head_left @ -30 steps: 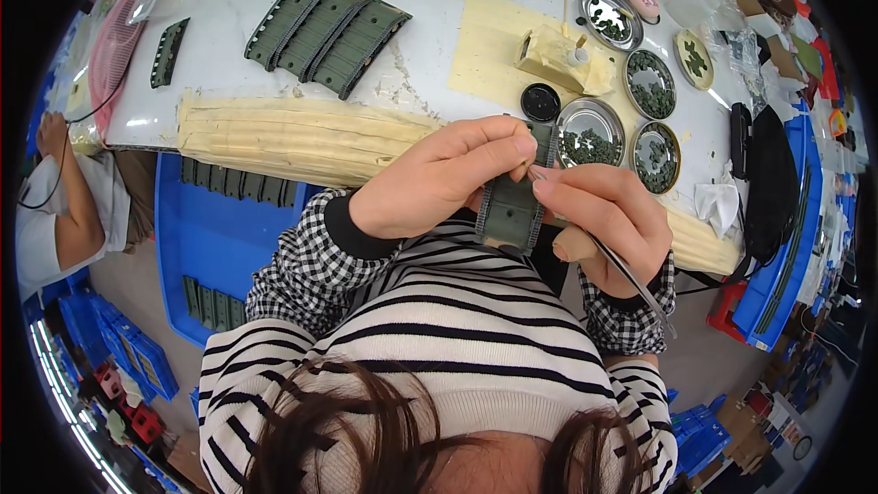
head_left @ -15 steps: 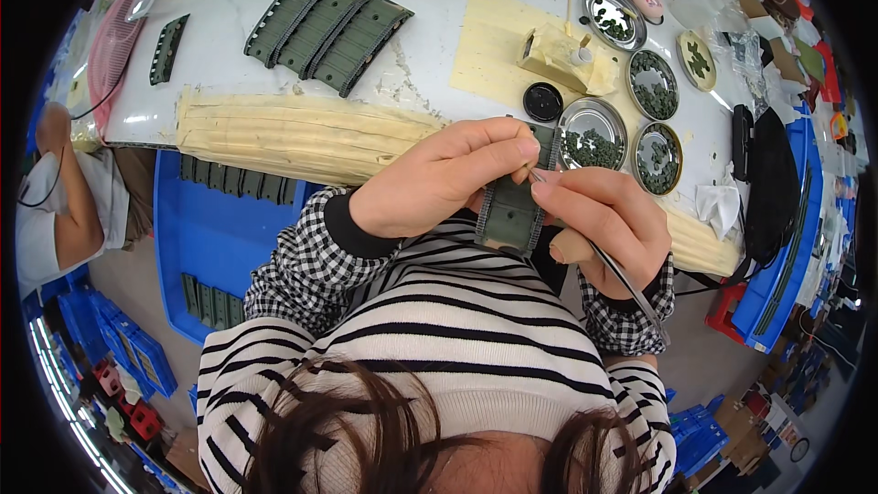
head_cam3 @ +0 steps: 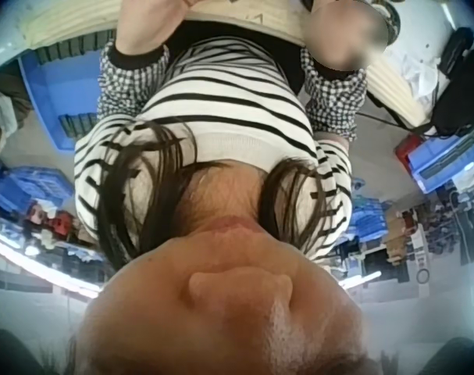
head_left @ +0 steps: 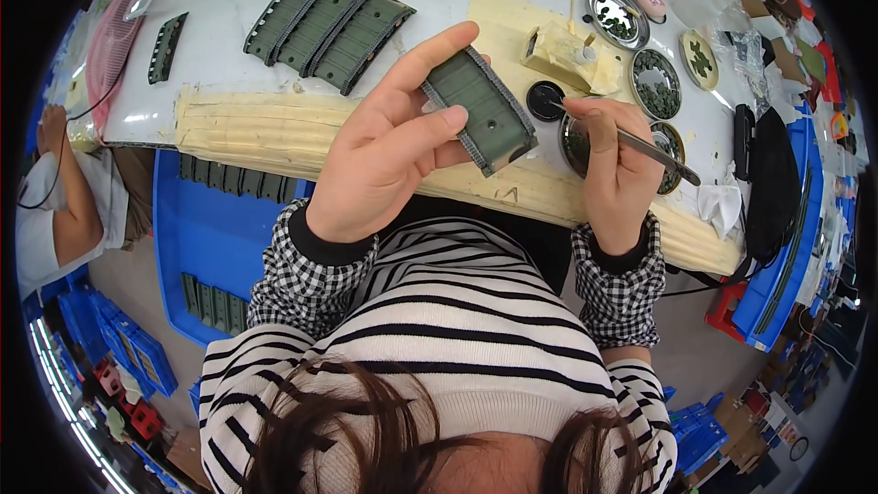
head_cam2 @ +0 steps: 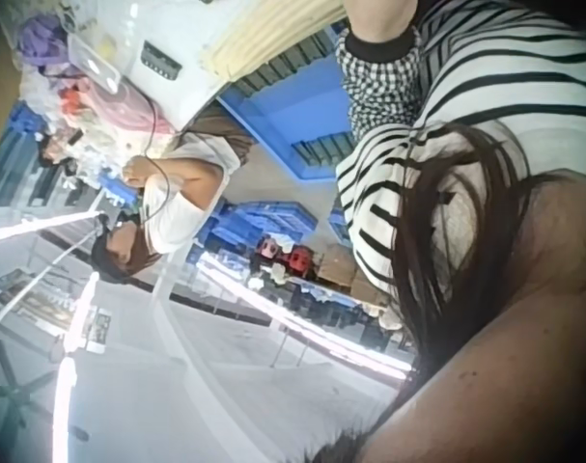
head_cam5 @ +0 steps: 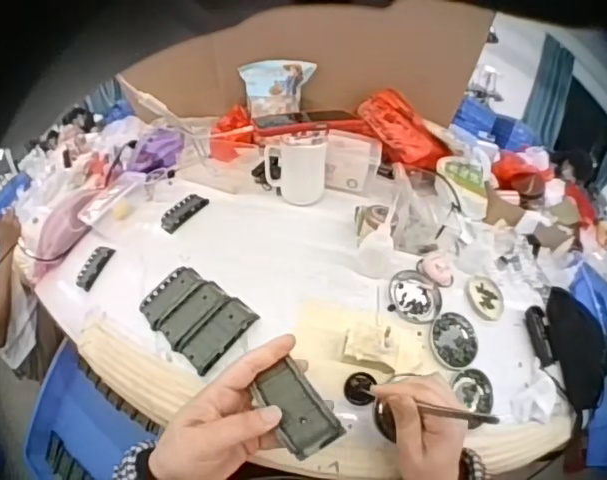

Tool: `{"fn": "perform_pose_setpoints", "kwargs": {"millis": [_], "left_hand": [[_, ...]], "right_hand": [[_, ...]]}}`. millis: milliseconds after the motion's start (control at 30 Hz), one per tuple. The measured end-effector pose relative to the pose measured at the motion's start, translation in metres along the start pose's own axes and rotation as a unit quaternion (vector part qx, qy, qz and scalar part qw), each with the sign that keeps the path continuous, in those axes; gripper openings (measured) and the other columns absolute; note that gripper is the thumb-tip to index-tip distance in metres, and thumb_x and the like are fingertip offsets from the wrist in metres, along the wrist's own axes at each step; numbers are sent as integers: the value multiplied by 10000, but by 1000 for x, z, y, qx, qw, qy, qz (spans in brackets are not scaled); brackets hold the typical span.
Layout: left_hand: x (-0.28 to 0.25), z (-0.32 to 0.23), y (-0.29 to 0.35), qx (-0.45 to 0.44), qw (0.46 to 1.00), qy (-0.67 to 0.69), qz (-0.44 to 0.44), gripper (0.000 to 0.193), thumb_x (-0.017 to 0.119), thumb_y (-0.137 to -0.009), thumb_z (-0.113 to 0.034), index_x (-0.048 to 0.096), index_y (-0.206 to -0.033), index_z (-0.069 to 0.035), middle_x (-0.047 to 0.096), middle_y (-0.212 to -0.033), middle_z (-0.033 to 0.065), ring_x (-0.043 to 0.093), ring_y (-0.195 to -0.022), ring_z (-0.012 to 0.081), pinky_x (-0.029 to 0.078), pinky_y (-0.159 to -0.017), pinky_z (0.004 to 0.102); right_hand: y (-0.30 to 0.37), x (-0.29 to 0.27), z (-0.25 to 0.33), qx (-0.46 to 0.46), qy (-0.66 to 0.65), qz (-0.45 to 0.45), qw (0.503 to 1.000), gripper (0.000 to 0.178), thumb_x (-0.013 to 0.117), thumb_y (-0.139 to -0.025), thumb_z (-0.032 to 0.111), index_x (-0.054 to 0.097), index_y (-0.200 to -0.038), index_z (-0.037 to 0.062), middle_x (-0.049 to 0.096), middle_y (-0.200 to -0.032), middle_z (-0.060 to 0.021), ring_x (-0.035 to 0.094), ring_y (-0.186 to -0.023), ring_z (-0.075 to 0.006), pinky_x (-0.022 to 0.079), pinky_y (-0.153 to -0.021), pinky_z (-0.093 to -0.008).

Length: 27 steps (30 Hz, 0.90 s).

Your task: Assembling and detailing small green plastic toy model parts using precision tools.

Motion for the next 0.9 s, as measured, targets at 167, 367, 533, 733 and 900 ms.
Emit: {"fn": "perform_pose_setpoints", "kwargs": {"millis": [167,367,533,733,900], "left_hand": [[-5,3,-1,12,1000,14,-23,554,407,-964,-49,219,-1484,-27,397,-1408,170,522,-1223,303,490,-984,411],[-9,6,-2,12,999,21,-37,540,407,-967,-45,237,-1478,-27,410,-1403,167,523,-1222,278,496,-981,395],[-8,6,-2,15,998,37,-47,534,410,-965,-41,252,-1476,-32,421,-1396,153,527,-1218,266,485,-994,390],[-5,5,0,13,994,84,-61,527,429,-968,-55,267,-1469,-26,457,-1366,139,533,-1201,225,471,-1002,377],[-1,11,-2,-10,991,121,-62,526,436,-971,-70,269,-1466,-17,488,-1336,134,545,-1169,200,471,-987,348]], "right_hand": [[-3,4,1,-25,50,12,998,207,523,-961,96,694,-941,-17,677,-846,-84,566,-772,-159,446,-723,-270],[-3,6,-1,-28,53,7,998,154,568,-927,93,699,-918,13,673,-835,-92,562,-748,-213,443,-701,-304],[-3,5,0,-27,54,19,998,192,526,-953,75,692,-944,-21,675,-855,-94,566,-774,-176,437,-731,-282],[4,-16,37,-74,-60,-16,995,196,536,-940,116,696,-918,4,665,-840,-101,572,-791,-235,442,-755,-317],[15,-5,54,-111,-134,46,984,211,530,-955,142,669,-1007,-9,644,-997,-162,631,-957,-286,491,-836,-353]]}}
Point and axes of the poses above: each hand's wrist, its own y-axis away from the middle knuckle, its own x-axis out of the palm, z = x × y, the point moved 5 cm from there along -y, towards the middle knuckle
